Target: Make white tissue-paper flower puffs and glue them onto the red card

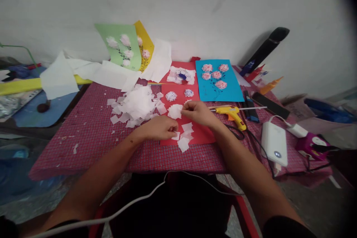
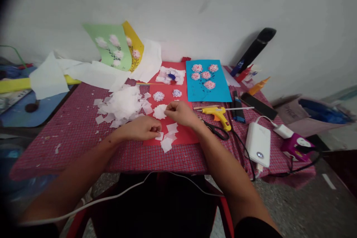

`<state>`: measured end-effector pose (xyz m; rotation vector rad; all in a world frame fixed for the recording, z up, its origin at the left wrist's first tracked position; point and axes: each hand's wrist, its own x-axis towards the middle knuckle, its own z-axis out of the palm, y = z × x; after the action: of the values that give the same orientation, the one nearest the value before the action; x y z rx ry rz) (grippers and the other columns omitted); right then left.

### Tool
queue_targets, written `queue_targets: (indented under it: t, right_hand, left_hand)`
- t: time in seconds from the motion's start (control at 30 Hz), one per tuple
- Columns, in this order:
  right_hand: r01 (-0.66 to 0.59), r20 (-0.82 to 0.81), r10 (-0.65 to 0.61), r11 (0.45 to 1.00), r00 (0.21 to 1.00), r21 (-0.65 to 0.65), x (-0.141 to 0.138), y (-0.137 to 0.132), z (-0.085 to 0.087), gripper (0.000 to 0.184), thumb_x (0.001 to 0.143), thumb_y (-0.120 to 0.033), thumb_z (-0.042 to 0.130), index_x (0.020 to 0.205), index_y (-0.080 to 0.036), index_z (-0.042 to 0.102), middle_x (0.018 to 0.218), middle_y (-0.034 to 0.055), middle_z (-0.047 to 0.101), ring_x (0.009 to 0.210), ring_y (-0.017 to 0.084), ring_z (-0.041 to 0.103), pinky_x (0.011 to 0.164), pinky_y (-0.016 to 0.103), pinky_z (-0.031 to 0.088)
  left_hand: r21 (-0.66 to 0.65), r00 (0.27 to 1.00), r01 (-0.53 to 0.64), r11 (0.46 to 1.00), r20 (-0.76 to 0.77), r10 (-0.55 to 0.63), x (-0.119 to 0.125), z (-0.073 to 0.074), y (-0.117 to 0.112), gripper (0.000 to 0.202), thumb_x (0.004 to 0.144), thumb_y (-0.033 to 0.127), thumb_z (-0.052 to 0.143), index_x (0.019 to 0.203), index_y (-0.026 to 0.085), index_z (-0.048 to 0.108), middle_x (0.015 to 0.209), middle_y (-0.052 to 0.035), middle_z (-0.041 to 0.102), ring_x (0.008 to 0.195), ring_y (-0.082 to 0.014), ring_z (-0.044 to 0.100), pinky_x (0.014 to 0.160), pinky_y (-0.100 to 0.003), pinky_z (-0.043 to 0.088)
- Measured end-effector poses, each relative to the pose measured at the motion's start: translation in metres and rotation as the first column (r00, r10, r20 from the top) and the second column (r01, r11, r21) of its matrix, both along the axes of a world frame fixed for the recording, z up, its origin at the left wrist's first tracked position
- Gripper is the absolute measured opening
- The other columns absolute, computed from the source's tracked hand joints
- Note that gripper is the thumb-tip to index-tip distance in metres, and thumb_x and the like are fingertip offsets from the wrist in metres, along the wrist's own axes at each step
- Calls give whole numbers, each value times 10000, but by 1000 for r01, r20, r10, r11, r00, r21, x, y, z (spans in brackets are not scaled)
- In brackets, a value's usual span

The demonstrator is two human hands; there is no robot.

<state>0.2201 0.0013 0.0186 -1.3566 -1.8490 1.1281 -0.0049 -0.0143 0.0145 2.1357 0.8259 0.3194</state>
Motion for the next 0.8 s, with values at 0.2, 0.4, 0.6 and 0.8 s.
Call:
queue_targets:
  t: [0.2, 0.4, 0.6, 0.8]
  right_hand:
    - [135, -23, -135, 991, 991, 7, -9, 2, -6, 198, 792, -358, 627, 800, -162, 658, 754, 20, 637, 665, 138, 509, 632, 282, 391]
    - [165, -163, -155, 985, 974, 48, -2, -1, 0, 297, 857, -459, 628, 868, -166, 673, 721, -7, 584, 641, 126, 475, 611, 272, 371]
    - [-54, -321, 15, 992, 947, -114, -3, -10, 7, 368, 841, -538, 685, 888, -174, 678, 711, -18, 573, 583, 102, 446, 550, 257, 342]
    - [-36, -326, 2, 994, 945, -100, -7, -10, 4, 297, 808, -454, 740, 800, -164, 673, 619, -39, 519, 545, 90, 402, 524, 249, 298]
  left_hand:
    - [-105, 998, -31, 994, 49, 36, -1, 1, 3, 161, 834, 333, 633, 786, 202, 713, 621, 18, 608, 542, -116, 483, 527, -257, 324]
    - [-233, 864, -328, 915, 319, 391, 2, 1, 10, 279, 882, 409, 646, 745, 167, 622, 651, 24, 546, 579, -97, 451, 558, -240, 356]
    - [-408, 743, -393, 824, 386, 546, 4, 1, 9, 299, 855, 448, 700, 796, 164, 630, 658, 26, 570, 526, -79, 429, 505, -227, 340]
    - [-434, 739, -373, 820, 396, 546, 5, -2, 9, 323, 866, 454, 699, 758, 160, 620, 630, 29, 565, 505, -69, 415, 488, -219, 326]
